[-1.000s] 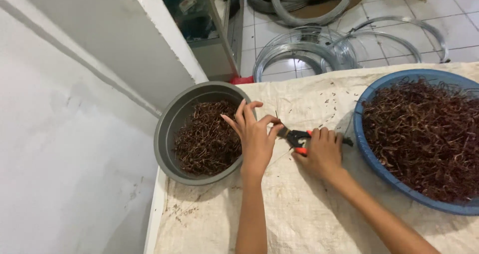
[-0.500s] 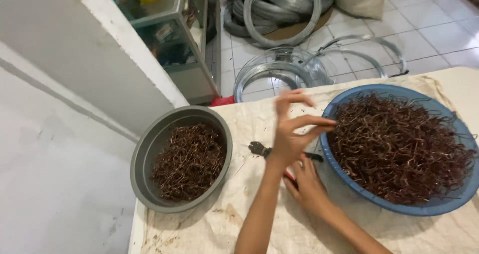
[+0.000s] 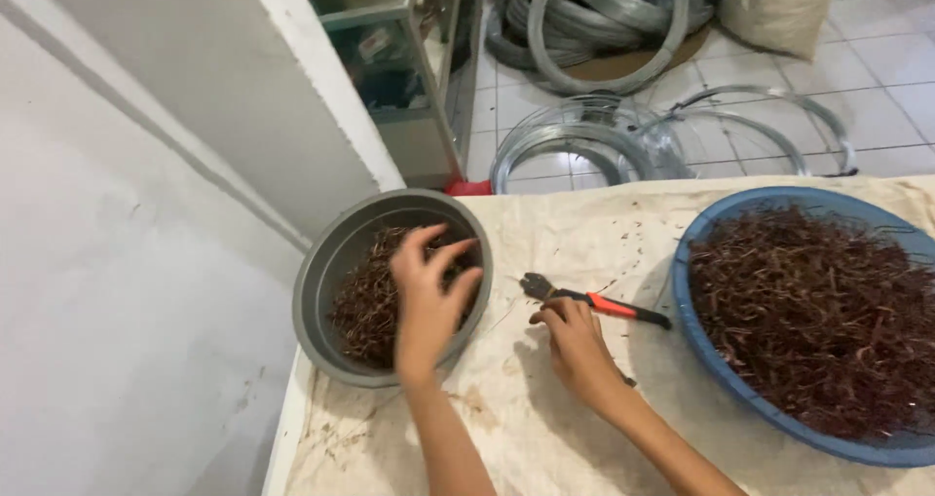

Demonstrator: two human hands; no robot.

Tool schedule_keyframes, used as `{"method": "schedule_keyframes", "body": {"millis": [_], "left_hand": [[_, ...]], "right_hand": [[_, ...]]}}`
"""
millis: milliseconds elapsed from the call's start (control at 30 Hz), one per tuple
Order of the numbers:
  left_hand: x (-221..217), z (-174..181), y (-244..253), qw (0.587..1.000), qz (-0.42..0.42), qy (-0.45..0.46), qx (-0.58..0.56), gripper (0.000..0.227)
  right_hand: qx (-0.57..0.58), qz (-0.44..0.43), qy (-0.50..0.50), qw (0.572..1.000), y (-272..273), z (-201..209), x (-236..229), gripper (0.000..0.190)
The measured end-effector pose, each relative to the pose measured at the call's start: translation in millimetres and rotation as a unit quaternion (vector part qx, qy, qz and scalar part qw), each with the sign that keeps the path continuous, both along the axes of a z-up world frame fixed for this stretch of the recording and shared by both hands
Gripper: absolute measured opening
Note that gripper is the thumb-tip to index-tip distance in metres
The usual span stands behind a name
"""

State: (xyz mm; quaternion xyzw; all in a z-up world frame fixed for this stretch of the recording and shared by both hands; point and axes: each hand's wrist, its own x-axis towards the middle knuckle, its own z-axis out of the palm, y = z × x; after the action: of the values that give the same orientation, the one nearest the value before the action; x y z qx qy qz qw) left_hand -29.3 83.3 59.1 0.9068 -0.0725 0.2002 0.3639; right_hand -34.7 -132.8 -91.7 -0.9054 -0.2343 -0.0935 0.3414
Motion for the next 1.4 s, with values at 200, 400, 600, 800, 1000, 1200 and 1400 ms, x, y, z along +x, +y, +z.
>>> {"method": "schedule_keyframes", "body": {"millis": [200,400,600,800,1000,1200,1400], "left_hand": [[-18,-40,73,0.933,0.216,0.275,0.090,0.032],[-4,-81,68,0.928,0.216,0.260,0.155,0.035],[4,-88,69,0.935,0.272,0.186,0.134,0.038],[-3,-92,79,0.938,0.279,0.177,0.107,0.018],[-4,-80,78,0.954,0.274,0.110,0.046,0.012],[-5,-62,73,0.954,0.294,0.052,0.017,0.014],[-5,-61,71,0.957,0.282,0.066,-0.005,0.011]], "right_hand": [[0.139,0.072,-0.124,0.980,56,70,-3,0.022],[-0.015,0.122,-0.231,0.965,124,89,46,0.006],[-0.200,0.167,0.104,0.960,158,77,80,0.053],[-0.246,0.147,0.078,0.955,160,81,74,0.053],[-0.176,0.117,0.070,0.975,155,85,70,0.039],[-0.009,0.034,0.070,0.997,156,81,67,0.018],[0.029,0.012,0.122,0.992,152,75,71,0.020]]}}
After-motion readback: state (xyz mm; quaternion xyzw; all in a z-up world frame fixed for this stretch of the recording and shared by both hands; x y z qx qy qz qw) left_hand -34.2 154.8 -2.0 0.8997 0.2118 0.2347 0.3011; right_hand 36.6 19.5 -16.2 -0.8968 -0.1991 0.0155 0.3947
